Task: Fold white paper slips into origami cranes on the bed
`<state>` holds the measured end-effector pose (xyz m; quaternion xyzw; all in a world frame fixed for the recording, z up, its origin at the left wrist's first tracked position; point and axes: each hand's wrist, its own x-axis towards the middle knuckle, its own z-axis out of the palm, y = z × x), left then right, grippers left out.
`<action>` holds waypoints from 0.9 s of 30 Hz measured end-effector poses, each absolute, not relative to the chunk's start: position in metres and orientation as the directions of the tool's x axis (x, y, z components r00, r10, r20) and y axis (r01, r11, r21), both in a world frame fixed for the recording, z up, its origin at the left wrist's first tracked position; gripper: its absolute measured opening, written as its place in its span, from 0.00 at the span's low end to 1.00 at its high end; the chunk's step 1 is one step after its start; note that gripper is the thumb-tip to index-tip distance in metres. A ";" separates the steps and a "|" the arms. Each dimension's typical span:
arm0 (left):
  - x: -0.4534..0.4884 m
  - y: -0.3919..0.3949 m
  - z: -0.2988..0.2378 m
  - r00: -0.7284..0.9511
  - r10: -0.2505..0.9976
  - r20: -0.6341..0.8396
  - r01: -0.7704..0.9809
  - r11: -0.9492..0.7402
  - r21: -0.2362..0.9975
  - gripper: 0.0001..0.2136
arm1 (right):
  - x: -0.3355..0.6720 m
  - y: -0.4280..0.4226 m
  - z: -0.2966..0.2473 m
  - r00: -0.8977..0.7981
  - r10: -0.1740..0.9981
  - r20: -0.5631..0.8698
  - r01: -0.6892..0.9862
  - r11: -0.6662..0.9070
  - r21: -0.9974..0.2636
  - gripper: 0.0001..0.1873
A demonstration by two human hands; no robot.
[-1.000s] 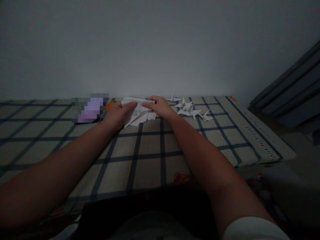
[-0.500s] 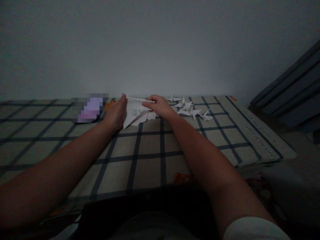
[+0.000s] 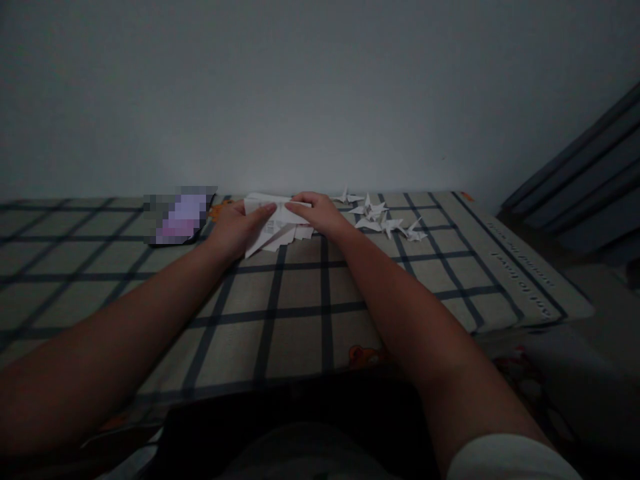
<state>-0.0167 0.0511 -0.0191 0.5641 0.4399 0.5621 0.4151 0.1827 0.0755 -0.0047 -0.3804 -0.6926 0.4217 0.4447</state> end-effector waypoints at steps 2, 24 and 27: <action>-0.016 0.050 -0.018 -0.021 0.963 0.270 0.030 -0.269 0.963 0.22 | 0.184 0.077 -0.005 -0.307 0.895 0.324 0.187 0.391 -0.901 0.15; -0.016 0.059 -0.021 -0.138 0.920 0.366 0.026 -0.366 0.930 0.17 | 0.184 0.088 -0.007 -0.129 0.939 0.320 0.077 0.331 -0.940 0.06; -0.015 0.060 -0.021 -0.171 0.919 0.354 0.015 -0.357 0.934 0.17 | 0.185 0.092 -0.008 -0.120 0.942 0.314 0.049 0.321 -0.946 0.05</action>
